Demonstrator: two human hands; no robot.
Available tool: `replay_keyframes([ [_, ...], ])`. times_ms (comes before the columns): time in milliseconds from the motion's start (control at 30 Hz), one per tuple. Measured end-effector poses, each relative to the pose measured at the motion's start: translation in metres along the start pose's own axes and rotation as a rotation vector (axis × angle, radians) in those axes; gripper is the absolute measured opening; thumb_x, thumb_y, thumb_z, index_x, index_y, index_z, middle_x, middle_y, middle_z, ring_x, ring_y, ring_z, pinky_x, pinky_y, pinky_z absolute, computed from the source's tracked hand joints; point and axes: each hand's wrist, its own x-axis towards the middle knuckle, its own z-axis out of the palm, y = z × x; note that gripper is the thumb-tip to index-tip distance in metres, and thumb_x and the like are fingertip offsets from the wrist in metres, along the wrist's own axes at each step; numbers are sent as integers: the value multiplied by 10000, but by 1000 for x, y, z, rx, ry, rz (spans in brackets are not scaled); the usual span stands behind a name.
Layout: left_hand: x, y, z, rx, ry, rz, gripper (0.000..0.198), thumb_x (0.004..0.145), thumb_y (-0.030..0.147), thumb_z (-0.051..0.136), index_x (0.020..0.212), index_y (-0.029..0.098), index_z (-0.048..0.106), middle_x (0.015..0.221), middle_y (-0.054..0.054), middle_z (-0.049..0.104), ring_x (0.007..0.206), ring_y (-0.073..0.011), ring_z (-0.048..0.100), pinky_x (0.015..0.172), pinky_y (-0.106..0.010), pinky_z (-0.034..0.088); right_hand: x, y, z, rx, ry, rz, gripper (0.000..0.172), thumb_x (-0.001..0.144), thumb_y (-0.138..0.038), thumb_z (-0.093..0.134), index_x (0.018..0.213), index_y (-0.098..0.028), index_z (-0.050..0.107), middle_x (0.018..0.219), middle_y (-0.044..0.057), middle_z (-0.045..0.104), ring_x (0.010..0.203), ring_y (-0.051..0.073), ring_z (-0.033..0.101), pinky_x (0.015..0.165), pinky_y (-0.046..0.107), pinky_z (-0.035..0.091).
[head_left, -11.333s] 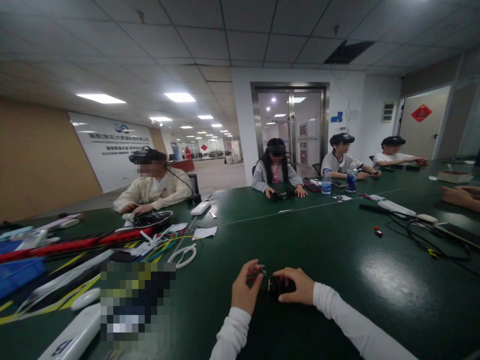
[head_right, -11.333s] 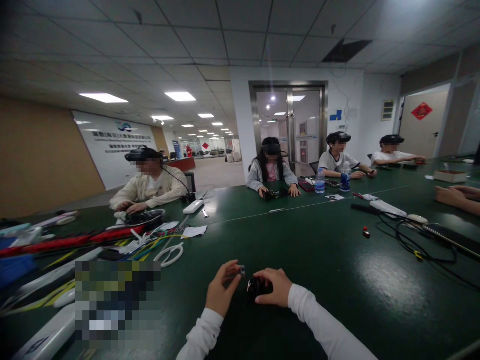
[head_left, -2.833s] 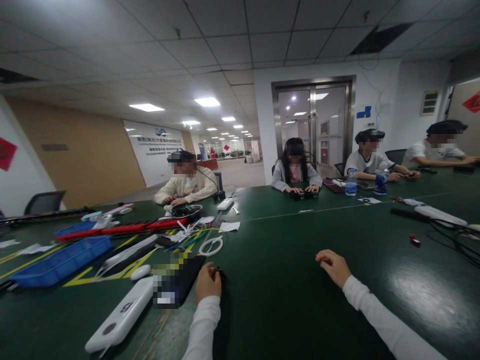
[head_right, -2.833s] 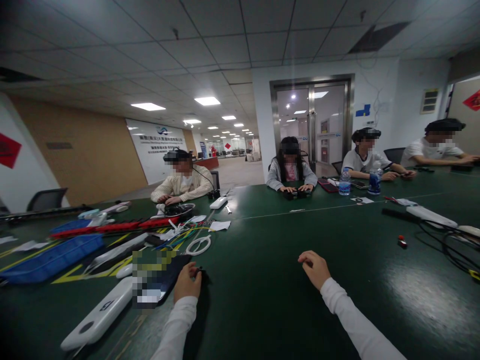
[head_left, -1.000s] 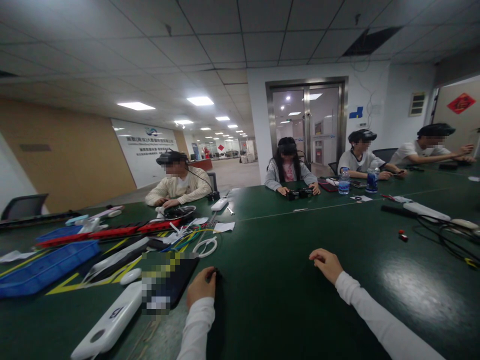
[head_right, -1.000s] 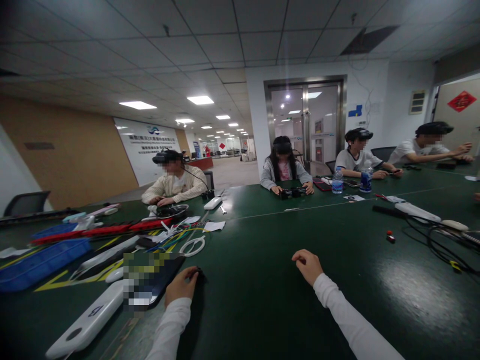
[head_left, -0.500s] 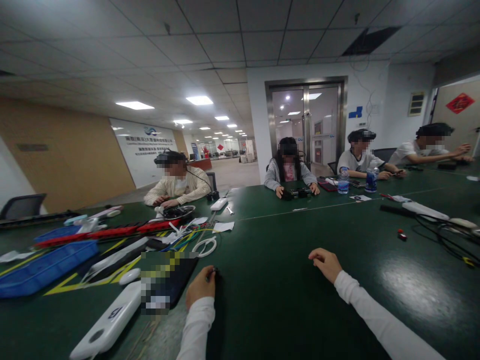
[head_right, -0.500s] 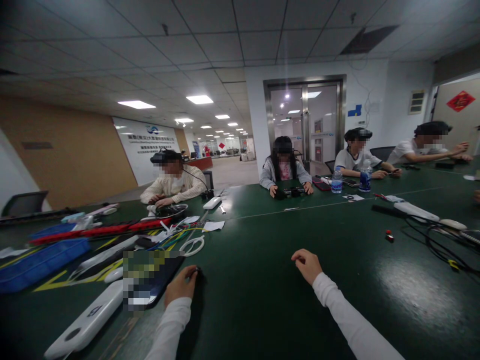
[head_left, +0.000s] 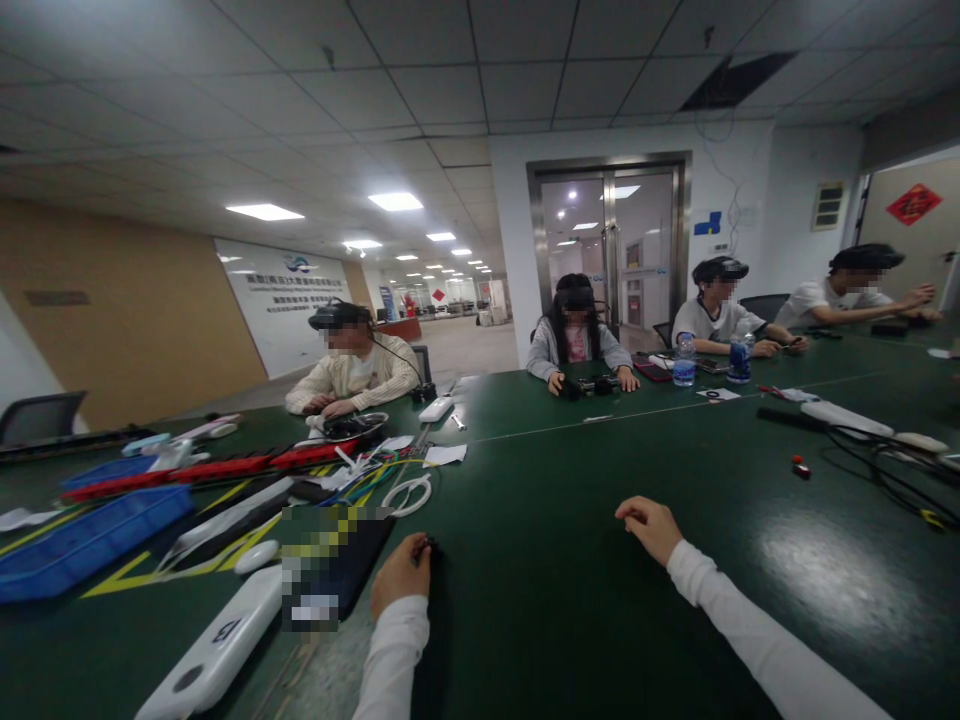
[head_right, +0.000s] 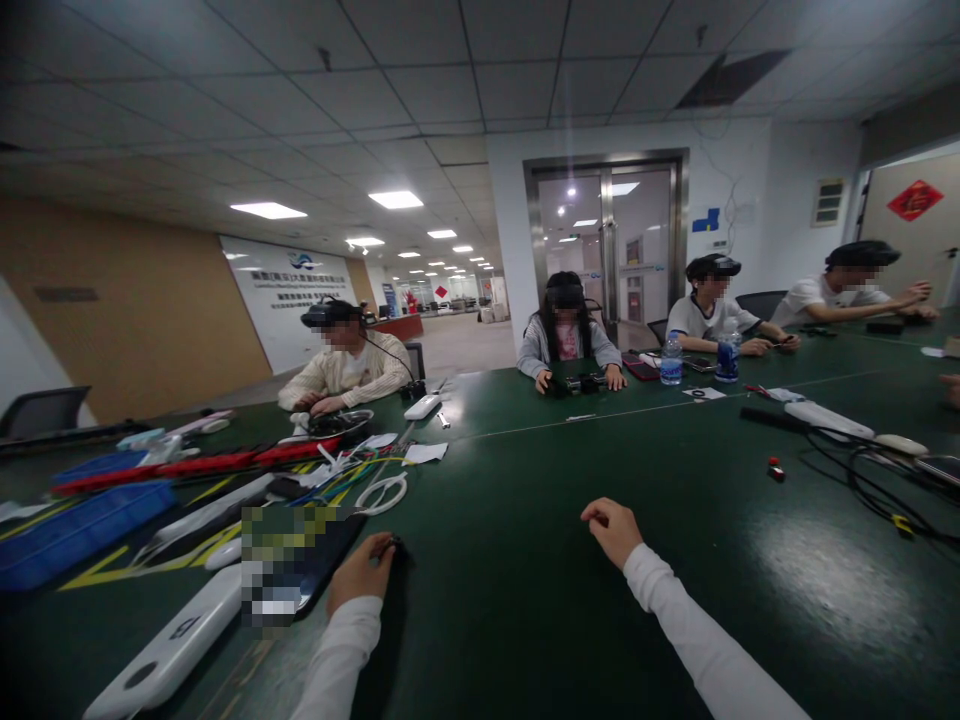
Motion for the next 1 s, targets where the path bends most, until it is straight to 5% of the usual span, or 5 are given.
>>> replay_keyframes([
  [467,-3,3,-2,23,42,-3,248,704,341,458,879,197,559,896,-39,596,805,-155,572,685,-253,429,-1,-8,0,-55,44,-36,170,717,-158,445,760,-173,609,740,7,592,708,153,577,655,269,468],
  [600,-5,9,1,-95,-16,88,267,686,353,468,870,187,567,867,-31,611,767,-143,582,688,-247,442,-2,-11,-1,-62,21,-7,173,718,-156,447,772,-176,610,760,8,592,715,150,577,652,264,471],
  [833,-32,57,18,-313,-194,380,284,696,315,471,944,211,560,885,-14,630,844,-151,573,799,-302,434,-6,-28,-1,-46,-57,-27,146,723,-160,477,805,-174,597,815,7,579,725,143,567,675,269,476],
  [1000,-65,101,26,-460,-290,544,262,699,271,482,938,242,586,889,-27,623,855,-162,564,805,-324,434,-12,-48,9,-18,-270,-131,256,711,-236,552,966,-210,558,928,17,558,729,145,557,645,266,471],
])
